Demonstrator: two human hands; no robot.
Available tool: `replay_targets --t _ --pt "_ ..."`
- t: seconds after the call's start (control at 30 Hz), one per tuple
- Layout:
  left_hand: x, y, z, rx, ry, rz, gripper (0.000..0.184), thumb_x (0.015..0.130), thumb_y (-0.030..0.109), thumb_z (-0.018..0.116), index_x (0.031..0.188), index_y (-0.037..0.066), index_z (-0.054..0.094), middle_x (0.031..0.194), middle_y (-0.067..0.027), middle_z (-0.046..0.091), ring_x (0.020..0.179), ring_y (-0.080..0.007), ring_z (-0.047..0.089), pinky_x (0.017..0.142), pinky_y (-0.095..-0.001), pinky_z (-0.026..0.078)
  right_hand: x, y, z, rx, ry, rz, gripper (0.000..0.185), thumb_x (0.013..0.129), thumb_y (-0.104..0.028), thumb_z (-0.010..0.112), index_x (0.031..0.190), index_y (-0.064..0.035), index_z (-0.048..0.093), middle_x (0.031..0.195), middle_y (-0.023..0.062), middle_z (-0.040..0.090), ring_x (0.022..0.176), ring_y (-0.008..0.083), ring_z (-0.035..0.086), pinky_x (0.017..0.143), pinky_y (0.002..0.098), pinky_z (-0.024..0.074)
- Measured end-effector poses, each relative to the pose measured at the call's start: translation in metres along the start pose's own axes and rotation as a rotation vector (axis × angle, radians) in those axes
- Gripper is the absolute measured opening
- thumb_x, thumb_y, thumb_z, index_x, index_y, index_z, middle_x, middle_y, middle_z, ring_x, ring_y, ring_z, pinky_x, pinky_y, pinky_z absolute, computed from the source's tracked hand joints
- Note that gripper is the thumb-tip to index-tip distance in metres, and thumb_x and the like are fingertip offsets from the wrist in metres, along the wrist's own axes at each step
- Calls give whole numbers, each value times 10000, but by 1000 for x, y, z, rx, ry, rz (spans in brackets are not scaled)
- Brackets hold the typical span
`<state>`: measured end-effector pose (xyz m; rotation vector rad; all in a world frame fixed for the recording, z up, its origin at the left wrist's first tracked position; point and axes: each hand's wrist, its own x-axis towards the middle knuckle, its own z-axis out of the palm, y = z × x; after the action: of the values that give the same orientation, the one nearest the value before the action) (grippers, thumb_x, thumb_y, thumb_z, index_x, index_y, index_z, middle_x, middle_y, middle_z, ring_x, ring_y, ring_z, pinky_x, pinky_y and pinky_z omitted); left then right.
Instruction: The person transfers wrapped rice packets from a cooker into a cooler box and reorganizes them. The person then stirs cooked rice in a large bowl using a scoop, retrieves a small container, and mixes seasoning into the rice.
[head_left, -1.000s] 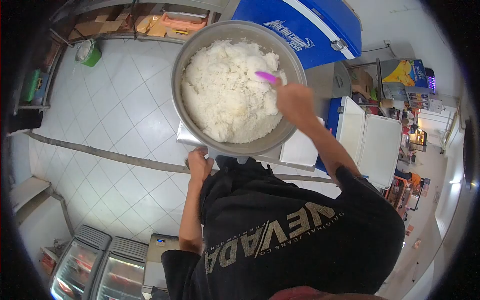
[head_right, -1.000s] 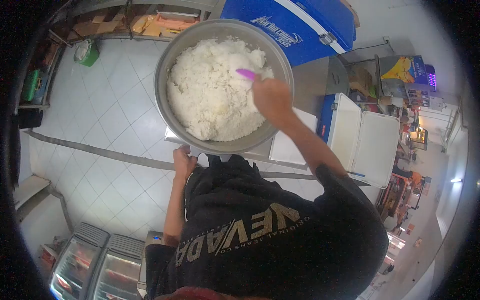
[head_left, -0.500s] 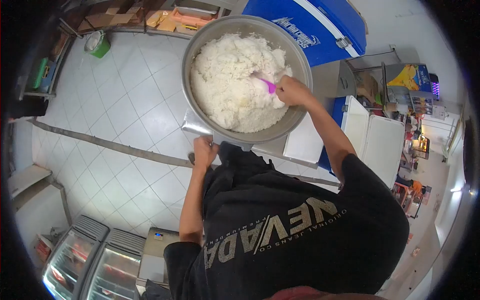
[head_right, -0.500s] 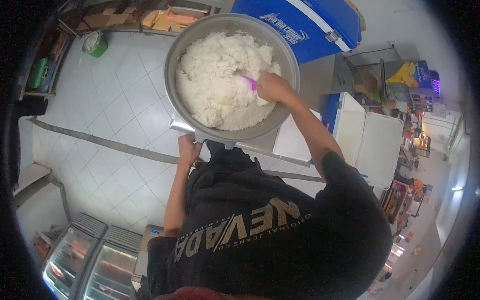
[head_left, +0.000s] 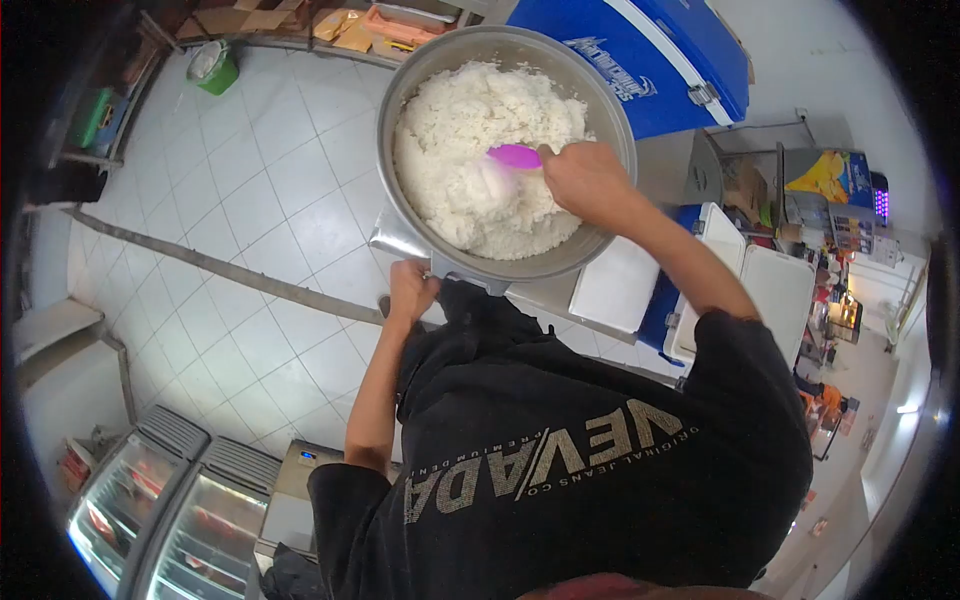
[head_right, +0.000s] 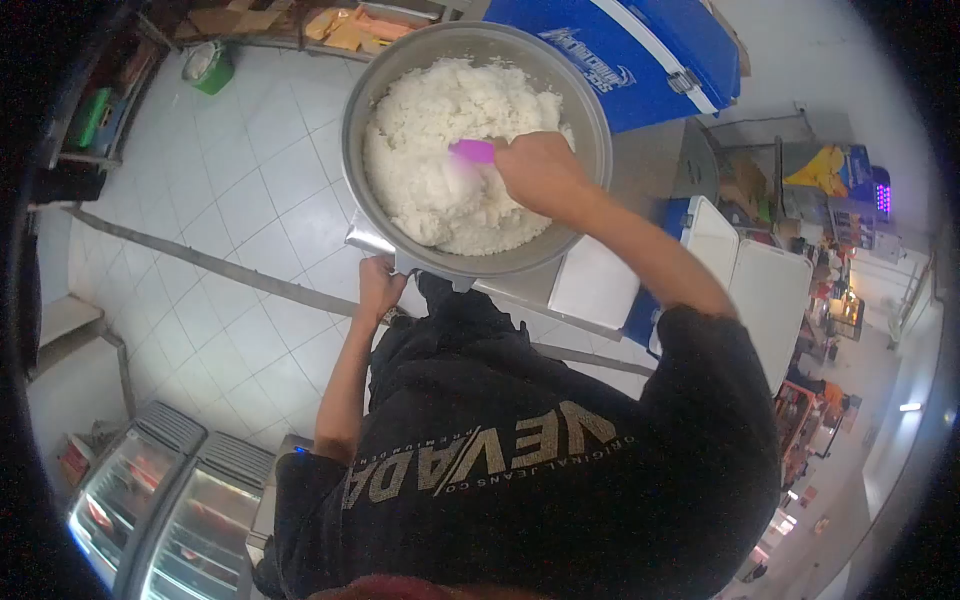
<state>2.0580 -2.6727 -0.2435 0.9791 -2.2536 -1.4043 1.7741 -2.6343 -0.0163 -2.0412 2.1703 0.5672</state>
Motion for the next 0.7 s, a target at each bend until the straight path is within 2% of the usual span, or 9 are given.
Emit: replay_targets --t 0.1,0.13,0.23,0.33,0.43,0.47,0.57,0.6,0.7 --pt "0 8 -2 -37 54 23 209 624 20 603 794 -22 718 634 -252 596 561 -383 607 579 -429 493 29 7 -8 -113 251 -229 217 863 -106 539 1012 38 605 652 213 629 707 329 677 570 440 527" --pt "-1 13 -2 -56 82 37 229 626 13 597 817 -19 720 634 -252 594 551 -371 608 571 -425 492 45 10 -7 -149 255 -280 236 859 -100 540 1058 23 571 629 169 628 651 324 673 569 430 532" --pt "-8 6 10 -215 79 -114 265 642 -3 582 867 -13 722 623 -257 570 535 -310 615 563 -384 492 101 2 -25 -164 24 -449 234 827 -107 574 1014 33 590 675 203 638 698 346 684 582 442 551" --pt "-16 8 19 -255 156 -143 260 703 -34 564 902 -10 731 602 -173 632 527 -205 606 573 -338 488 155 -15 -17 -146 18 -739 210 839 -128 565 996 0 622 692 179 652 708 354 685 578 467 549" --pt "-23 27 24 -480 165 -375 296 797 -74 522 1000 -10 729 725 -68 701 610 -132 607 608 -278 481 186 -48 5 -303 -15 -1038 206 828 -112 571 995 -3 622 656 157 652 674 345 687 581 452 551" --pt "-26 21 40 -679 240 -341 304 885 -98 470 1089 -12 679 855 -3 689 706 -90 595 644 -242 470 186 -59 16 -320 -75 -987 151 816 -125 583 876 -12 663 692 144 668 694 337 695 593 444 560" --pt "-25 9 59 -1014 214 -408 266 932 -89 453 1119 0 620 913 -11 674 778 -85 589 685 -223 466 190 -68 46 -283 -94 -1092 141 812 -132 592 774 -22 671 738 132 684 713 331 701 607 442 567" --pt "-25 8 62 -1035 221 -359 234 946 -65 464 1113 10 611 916 -6 669 778 -81 583 689 -221 461 189 -68 48 -278 -82 -1087 162 813 -126 595 718 -25 679 754 113 687 723 326 703 620 439 570" --pt "-27 4 62 -1071 210 -265 155 986 21 497 1106 31 595 928 4 657 781 -70 561 704 -214 445 170 -51 14 -264 -177 -1050 169 835 -125 574 892 -16 689 705 123 664 696 330 692 610 442 559"
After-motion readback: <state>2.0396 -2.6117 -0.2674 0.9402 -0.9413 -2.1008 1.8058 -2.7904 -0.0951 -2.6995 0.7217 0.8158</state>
